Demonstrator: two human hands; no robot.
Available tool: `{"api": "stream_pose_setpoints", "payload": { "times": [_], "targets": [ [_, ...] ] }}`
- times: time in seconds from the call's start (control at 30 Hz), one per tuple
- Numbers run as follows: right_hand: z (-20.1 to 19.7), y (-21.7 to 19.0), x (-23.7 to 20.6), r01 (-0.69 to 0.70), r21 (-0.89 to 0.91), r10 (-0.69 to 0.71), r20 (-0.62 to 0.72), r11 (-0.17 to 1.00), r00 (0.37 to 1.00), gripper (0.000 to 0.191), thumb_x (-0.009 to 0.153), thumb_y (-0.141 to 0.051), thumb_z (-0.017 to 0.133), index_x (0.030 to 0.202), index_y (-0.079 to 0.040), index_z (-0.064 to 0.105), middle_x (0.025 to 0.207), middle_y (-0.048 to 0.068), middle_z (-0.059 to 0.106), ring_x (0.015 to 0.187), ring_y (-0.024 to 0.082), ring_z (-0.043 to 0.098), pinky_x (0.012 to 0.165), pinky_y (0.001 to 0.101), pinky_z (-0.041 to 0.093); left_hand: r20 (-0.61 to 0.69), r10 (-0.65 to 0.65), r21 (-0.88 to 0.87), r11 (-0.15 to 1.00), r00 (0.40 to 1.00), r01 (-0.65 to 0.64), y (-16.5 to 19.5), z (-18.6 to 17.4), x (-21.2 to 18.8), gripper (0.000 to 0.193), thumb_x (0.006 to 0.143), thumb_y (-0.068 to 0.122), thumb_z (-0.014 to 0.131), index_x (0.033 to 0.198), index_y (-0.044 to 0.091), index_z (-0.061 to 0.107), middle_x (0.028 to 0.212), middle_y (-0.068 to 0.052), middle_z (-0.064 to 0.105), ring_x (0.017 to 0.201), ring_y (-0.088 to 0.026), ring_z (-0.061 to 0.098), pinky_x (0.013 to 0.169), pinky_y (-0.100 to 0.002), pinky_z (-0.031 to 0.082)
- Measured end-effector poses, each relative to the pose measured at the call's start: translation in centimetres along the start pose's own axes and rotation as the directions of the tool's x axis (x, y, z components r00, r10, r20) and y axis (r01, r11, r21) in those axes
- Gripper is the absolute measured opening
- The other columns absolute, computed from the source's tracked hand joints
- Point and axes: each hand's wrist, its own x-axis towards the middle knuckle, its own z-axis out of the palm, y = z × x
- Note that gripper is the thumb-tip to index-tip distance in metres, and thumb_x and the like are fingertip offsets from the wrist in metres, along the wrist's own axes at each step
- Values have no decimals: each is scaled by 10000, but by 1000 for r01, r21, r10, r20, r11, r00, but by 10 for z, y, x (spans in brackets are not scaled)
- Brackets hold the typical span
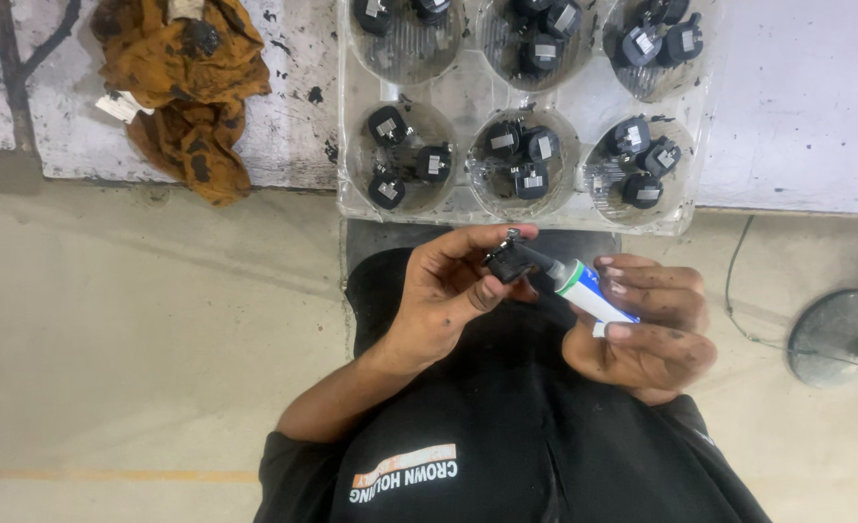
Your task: The person arranges trays of small black plastic components on a workbench, then picks up a glue tube and applies adhesive to each component one at a time, placing the treated components back into the tray compartments.
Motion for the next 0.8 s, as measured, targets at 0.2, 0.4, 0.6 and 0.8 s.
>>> {"api": "stream_pose_setpoints", "payload": {
  "times": [0.2,0.4,0.6,0.8],
  "targets": [
    [-7,-10,10,-32,-35,35,103,999,994,463,808,50,806,1085,-138,485,1047,104,605,1051,237,657,914,432,681,-9,-26,-74,997,1000,25,-4,-4,0,396,1050,204,726,1410,66,634,1437,-166,618,1157,-207,697,946,-384,649],
    [10,3,17,-13,6,14,-150,1000,989,319,780,71,731,1005,-86,569,971,168,641,944,294,687,786,414,665,-63,63,140,989,996,-53,12,-6,16,392,993,88,793,1361,65,660,1326,-162,684,1013,-195,727,884,-329,651],
    [0,4,6,-140,49,148,-347,989,926,389,930,-2,787,1098,-105,451,1035,127,636,983,249,706,823,362,662,277,369,903,216,887,-372,105,-45,95,399,1003,-96,783,1335,94,669,1233,-98,760,1089,-208,807,924,-267,706],
    [-1,-6,4,-184,123,210,-256,975,944,401,968,-47,805,1119,-109,439,1096,125,636,1000,257,709,892,350,646,506,-4,712,-562,862,-420,162,-58,144,378,812,42,838,1177,96,756,1117,-80,753,955,-278,725,810,-393,588]
  ]
}}
